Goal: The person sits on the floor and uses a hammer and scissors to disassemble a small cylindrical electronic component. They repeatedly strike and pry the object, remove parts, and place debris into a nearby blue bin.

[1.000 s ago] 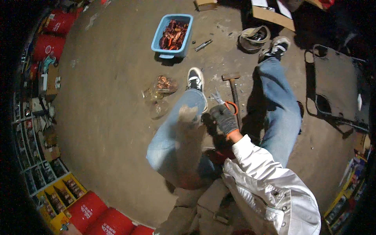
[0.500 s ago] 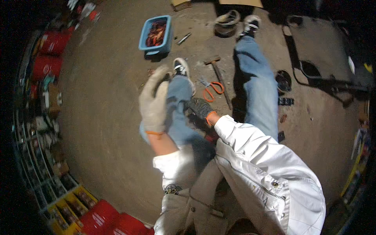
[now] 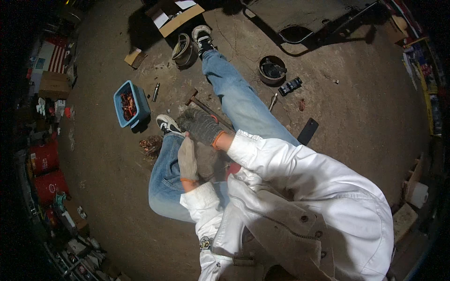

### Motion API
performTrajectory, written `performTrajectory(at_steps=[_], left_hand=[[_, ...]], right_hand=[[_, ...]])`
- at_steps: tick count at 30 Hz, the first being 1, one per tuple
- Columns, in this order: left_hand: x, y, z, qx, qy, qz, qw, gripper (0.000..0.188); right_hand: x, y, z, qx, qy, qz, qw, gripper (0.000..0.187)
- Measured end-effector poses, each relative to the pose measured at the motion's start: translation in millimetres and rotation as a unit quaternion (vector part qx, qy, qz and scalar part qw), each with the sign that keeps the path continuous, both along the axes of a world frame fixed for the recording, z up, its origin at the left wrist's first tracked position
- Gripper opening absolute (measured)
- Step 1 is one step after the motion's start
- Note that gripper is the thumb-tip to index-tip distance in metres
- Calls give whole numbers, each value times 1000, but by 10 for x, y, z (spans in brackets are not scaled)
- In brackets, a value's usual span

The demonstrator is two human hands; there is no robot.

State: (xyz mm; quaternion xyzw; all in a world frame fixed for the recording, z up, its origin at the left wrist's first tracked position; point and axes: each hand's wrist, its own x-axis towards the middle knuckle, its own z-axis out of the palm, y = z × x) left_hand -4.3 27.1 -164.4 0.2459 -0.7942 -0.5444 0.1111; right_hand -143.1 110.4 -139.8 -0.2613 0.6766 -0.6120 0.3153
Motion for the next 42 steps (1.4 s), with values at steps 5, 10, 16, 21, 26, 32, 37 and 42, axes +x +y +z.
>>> performTrajectory(at_steps=[5, 10, 16, 21, 26, 32, 37, 42], left_hand=[[21, 96, 205, 81, 0, 176, 981, 36], [14, 99, 414, 122, -44, 329, 935, 35], [-19, 308, 471, 35, 27, 276, 960, 37], [-22, 380, 515, -26, 41, 273, 961, 37], [-57, 491, 577, 39, 69, 293, 953, 37], [-72, 592, 794, 77, 59, 289, 952, 38], [-100, 684, 927, 63, 126, 242, 960, 39], [16, 716, 1051, 37, 133, 214, 967, 36]], right_hand=[[-151, 347, 904, 140, 291, 121, 939, 37], [-48, 651, 1343, -46, 294, 149, 943, 35], [100, 769, 1477, -106, 322, 187, 922, 33], [206, 846, 1507, -121, 344, 206, 908, 31], [255, 879, 1515, -122, 366, 209, 899, 29], [323, 878, 1546, -133, 393, 213, 884, 27], [373, 893, 1523, -142, 410, 216, 875, 25], [384, 843, 1525, -147, 463, 194, 852, 24]])
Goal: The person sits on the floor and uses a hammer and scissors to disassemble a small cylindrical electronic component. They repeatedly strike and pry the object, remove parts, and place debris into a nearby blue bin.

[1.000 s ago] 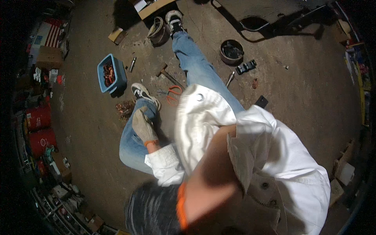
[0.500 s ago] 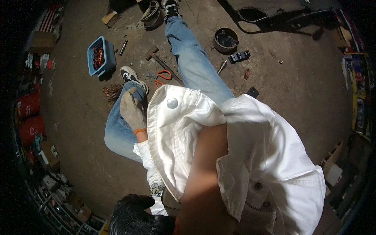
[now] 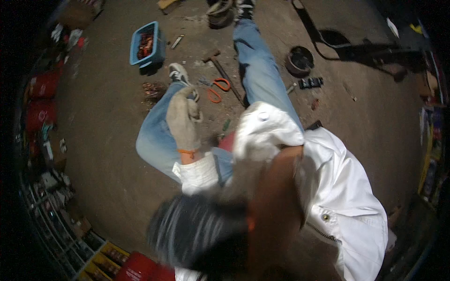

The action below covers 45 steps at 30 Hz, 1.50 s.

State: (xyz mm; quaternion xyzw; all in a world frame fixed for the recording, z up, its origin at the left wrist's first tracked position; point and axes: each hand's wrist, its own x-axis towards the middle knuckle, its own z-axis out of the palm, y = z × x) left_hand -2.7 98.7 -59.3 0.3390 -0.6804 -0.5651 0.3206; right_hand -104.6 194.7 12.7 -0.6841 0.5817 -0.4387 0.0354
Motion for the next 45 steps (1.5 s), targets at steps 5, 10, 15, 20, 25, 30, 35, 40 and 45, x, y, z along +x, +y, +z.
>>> performTrajectory(at_steps=[5, 10, 15, 20, 25, 30, 35, 40, 45], left_hand=[[103, -67, 136, -61, 74, -44, 994, 31], [226, 65, 279, 375, 159, -93, 908, 30], [182, 84, 333, 439, 160, -173, 867, 46], [184, 87, 349, 474, 195, -151, 845, 56], [196, 36, 421, 473, 146, -180, 850, 44], [211, 24, 415, 384, 101, -161, 903, 28], [213, -112, 279, 356, 296, -68, 884, 25], [325, -325, 281, 330, 409, 7, 851, 19], [479, -500, 350, 312, 452, 82, 832, 21]], right_hand=[[-126, -35, -79, 23, -87, -51, 995, 23], [-342, -198, -328, 153, -382, -30, 911, 31], [-386, -236, -399, 174, -330, 0, 928, 27], [-457, -223, -388, 198, -448, -33, 871, 24], [-467, -224, -424, 140, -411, -21, 900, 22], [-405, -261, -443, 156, -505, -18, 849, 27], [-284, -229, -631, 196, -415, 66, 886, 33], [-90, -158, -896, 200, -259, 161, 931, 29], [-51, -108, -895, 275, -431, 158, 845, 25]])
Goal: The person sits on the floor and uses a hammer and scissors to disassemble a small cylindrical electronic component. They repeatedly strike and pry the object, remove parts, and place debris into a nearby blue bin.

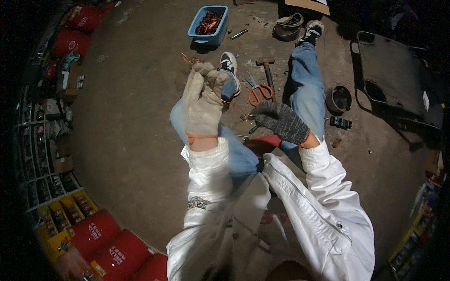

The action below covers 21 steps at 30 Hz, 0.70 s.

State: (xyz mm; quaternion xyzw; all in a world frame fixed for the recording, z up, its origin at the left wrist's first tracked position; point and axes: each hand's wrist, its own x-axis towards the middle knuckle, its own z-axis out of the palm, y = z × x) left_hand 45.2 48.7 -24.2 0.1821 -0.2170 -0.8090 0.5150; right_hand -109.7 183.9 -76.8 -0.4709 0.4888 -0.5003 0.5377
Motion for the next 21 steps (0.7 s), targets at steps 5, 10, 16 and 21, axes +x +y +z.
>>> performTrajectory(at_steps=[5, 10, 16, 21], left_hand=[[107, -104, -12, 30, 9, 70, 997, 21], [126, -122, 23, 12, -70, 155, 985, 22], [265, -250, 132, 23, -128, 259, 957, 24], [322, -333, 117, -11, -166, 275, 947, 24]], right_hand=[[-52, 3, 127, 26, 17, 6, 1000, 25], [-20, 4, 238, 55, -24, -20, 998, 23], [-77, 106, 347, 70, 19, -41, 997, 21], [-61, 113, 253, -46, 105, -96, 989, 21]])
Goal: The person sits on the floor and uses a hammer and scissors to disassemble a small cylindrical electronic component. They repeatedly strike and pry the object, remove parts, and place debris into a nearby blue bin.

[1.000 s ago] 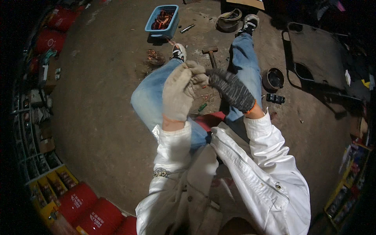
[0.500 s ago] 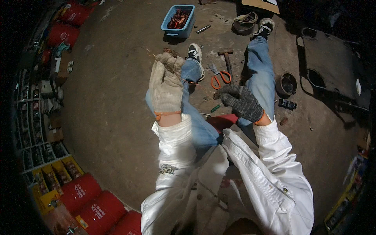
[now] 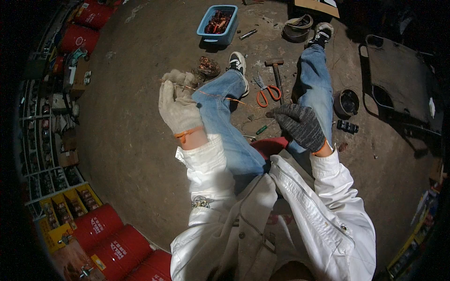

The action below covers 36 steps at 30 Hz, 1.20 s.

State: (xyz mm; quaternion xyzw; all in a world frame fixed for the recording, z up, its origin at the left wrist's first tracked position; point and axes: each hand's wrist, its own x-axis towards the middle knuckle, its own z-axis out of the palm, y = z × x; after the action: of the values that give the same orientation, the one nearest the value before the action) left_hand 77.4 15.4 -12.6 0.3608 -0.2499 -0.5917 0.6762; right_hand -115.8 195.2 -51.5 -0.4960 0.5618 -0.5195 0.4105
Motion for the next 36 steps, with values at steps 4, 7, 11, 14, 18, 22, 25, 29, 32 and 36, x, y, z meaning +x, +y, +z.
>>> performTrajectory(at_steps=[4, 7, 11, 14, 18, 22, 25, 29, 32, 36], left_hand=[[57, -11, -9, -35, -234, 46, 971, 21], [179, -80, -15, -8, -356, 77, 931, 18], [329, -209, -145, 38, -297, 23, 954, 19], [485, -318, -223, 71, -169, 52, 982, 21], [729, -372, -252, 79, -65, 33, 994, 18], [827, -308, -262, 43, -55, 3, 998, 24], [874, -233, -224, 20, -69, 3, 997, 29], [945, -70, -241, -114, -412, -17, 904, 41], [1072, 65, -282, -90, -351, -123, 924, 42], [1175, 189, -335, -41, -273, -197, 941, 43]], right_hand=[[-106, 12, -68, -66, 114, -44, 990, 21], [-188, 64, -61, -62, 168, -47, 983, 19], [-207, 61, -50, -16, 132, -58, 989, 18], [-258, 105, -52, -29, 200, -132, 971, 19], [-461, 131, -142, 54, 127, -150, 979, 21], [-522, 44, -264, 45, 92, -167, 981, 22], [-478, -34, -252, 41, 106, -163, 980, 22], [-301, -62, -132, 33, 70, -155, 985, 21], [-217, -79, -6, 24, 61, -157, 985, 22], [-127, -109, 146, 24, 51, -179, 982, 22]])
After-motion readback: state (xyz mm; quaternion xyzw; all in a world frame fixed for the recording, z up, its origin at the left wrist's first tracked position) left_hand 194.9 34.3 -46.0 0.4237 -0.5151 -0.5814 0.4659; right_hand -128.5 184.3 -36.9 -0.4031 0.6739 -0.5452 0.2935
